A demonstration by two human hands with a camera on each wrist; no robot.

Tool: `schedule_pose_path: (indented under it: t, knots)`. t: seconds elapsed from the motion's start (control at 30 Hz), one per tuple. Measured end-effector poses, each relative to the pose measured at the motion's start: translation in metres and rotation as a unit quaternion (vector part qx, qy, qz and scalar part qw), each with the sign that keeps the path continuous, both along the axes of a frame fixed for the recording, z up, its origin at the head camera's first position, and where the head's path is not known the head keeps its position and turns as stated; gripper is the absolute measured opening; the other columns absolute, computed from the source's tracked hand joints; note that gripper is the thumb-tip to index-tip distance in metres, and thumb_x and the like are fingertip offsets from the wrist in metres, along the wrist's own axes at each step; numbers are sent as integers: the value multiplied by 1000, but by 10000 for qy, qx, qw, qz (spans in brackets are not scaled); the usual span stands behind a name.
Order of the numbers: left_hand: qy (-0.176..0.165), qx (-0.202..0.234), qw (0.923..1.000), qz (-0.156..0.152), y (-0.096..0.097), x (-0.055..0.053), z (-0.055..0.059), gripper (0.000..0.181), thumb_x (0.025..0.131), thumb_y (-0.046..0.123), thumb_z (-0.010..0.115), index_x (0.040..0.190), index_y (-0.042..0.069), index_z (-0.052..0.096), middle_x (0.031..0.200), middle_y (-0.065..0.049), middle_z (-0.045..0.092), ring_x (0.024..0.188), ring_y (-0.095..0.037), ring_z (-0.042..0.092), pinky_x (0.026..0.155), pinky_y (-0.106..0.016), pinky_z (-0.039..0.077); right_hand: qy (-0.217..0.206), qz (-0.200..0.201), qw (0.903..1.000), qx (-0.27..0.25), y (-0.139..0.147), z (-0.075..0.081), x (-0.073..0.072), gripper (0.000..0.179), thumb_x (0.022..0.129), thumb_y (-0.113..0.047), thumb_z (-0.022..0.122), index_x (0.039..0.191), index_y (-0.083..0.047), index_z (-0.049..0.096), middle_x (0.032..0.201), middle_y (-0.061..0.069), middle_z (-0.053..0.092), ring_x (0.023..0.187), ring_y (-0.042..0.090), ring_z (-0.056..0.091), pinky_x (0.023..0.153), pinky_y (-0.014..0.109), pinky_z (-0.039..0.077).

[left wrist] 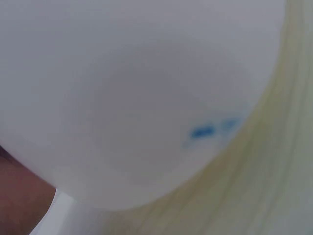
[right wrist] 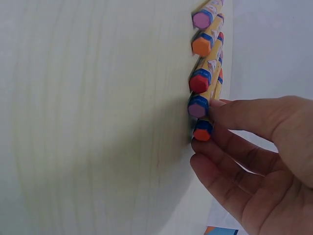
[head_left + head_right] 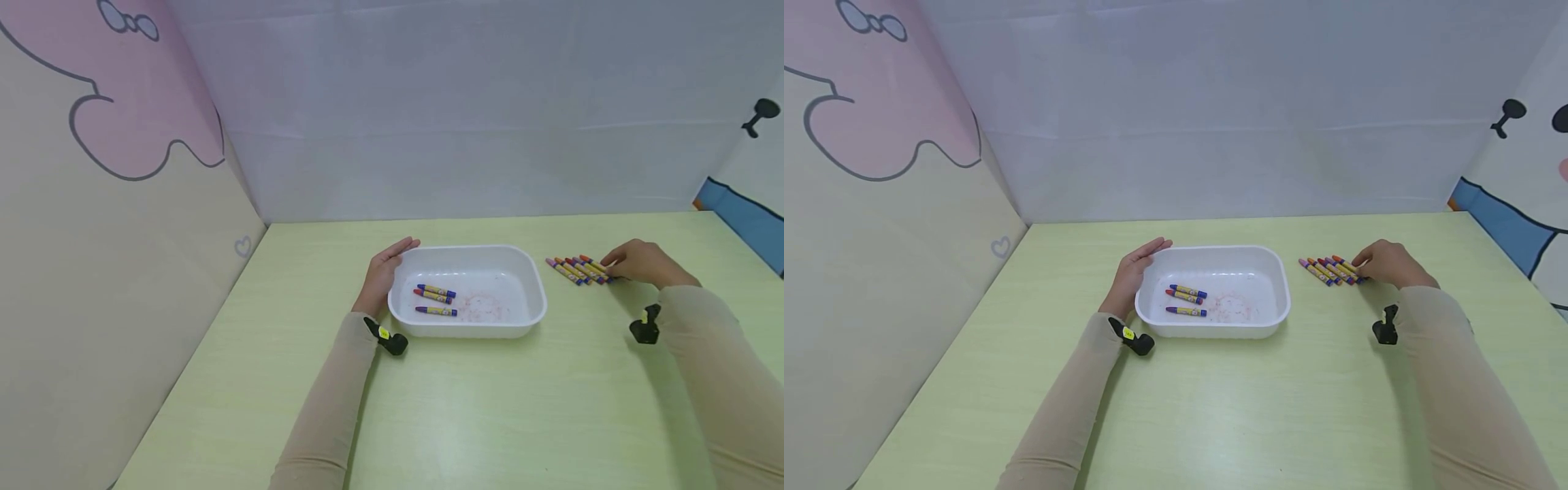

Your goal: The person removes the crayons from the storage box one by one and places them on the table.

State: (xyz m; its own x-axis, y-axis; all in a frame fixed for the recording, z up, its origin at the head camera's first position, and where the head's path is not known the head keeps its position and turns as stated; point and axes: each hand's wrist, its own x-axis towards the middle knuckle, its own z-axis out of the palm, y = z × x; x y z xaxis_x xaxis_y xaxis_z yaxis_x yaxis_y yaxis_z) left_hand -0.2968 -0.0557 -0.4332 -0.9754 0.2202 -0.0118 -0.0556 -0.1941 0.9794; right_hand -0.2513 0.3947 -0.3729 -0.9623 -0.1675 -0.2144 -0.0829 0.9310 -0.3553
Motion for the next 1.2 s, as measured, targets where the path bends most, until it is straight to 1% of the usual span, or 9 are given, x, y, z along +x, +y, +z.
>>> schedule_pose_path:
  t: [0.2, 0.3, 0.43, 0.57, 0.77, 0.9, 1.03, 1.2]
  knots:
    - [0, 24, 10000, -37, 1, 0, 1, 42, 100, 7, 36, 139, 11, 51, 133, 4, 61, 131, -12, 49, 104, -27, 45, -93, -110, 9999, 12, 0, 3, 0, 34, 91, -10, 52, 115, 13, 60, 116, 38, 57, 103, 56, 53, 85, 62, 47]
    - [25, 24, 10000, -52, 1, 0, 2, 42, 100, 6, 35, 140, 9, 49, 134, 2, 60, 132, -14, 48, 106, -30, 44, -87, -159, 9998, -25, -1, 5, 0, 37, 93, -14, 52, 117, 14, 58, 118, 38, 56, 105, 57, 51, 86, 64, 46]
    - [74, 7, 9999, -93, 1, 0, 2, 43, 100, 6, 34, 141, 7, 47, 136, 1, 59, 135, -17, 46, 107, -32, 43, 8, -181, 9998, -109, -3, 8, -1, 39, 95, -15, 51, 118, 16, 57, 118, 38, 56, 103, 56, 52, 82, 61, 48]
    - [63, -45, 9999, -73, 0, 1, 3, 42, 101, 7, 35, 141, 10, 48, 135, 4, 59, 135, -16, 46, 106, -30, 44, 166, -166, 9995, -195, -10, 12, -2, 39, 97, -16, 49, 118, 15, 57, 118, 37, 56, 103, 53, 54, 81, 57, 50]
    - [37, -73, 10000, -42, 0, 0, 2, 42, 101, 8, 36, 141, 11, 49, 134, 5, 60, 133, -14, 47, 106, -29, 44, 464, -95, 9983, -348, -35, 27, -6, 39, 97, -18, 48, 119, 12, 59, 120, 35, 58, 108, 53, 54, 87, 61, 47]
    - [6, -18, 10000, 5, 1, 0, 2, 41, 101, 7, 36, 139, 12, 51, 134, 3, 60, 131, -13, 49, 106, -29, 45, 635, -38, 9967, -503, -55, 39, -10, 37, 97, -19, 50, 118, 10, 61, 118, 32, 61, 108, 51, 56, 89, 62, 46]
    - [-16, 18, 10000, 43, 1, 0, 2, 41, 100, 6, 36, 137, 13, 53, 134, 1, 60, 131, -14, 50, 105, -29, 45, 663, 18, 9961, -577, -75, 50, -15, 37, 96, -20, 53, 118, 8, 62, 120, 31, 61, 108, 48, 57, 89, 59, 48]
    - [-30, 18, 10000, 59, 2, -1, 2, 41, 100, 6, 36, 135, 15, 55, 133, 2, 61, 131, -14, 49, 105, -29, 45, 605, 129, 9961, -622, -99, 60, -21, 36, 96, -22, 55, 118, 6, 63, 112, 27, 66, 98, 41, 63, 82, 53, 52]
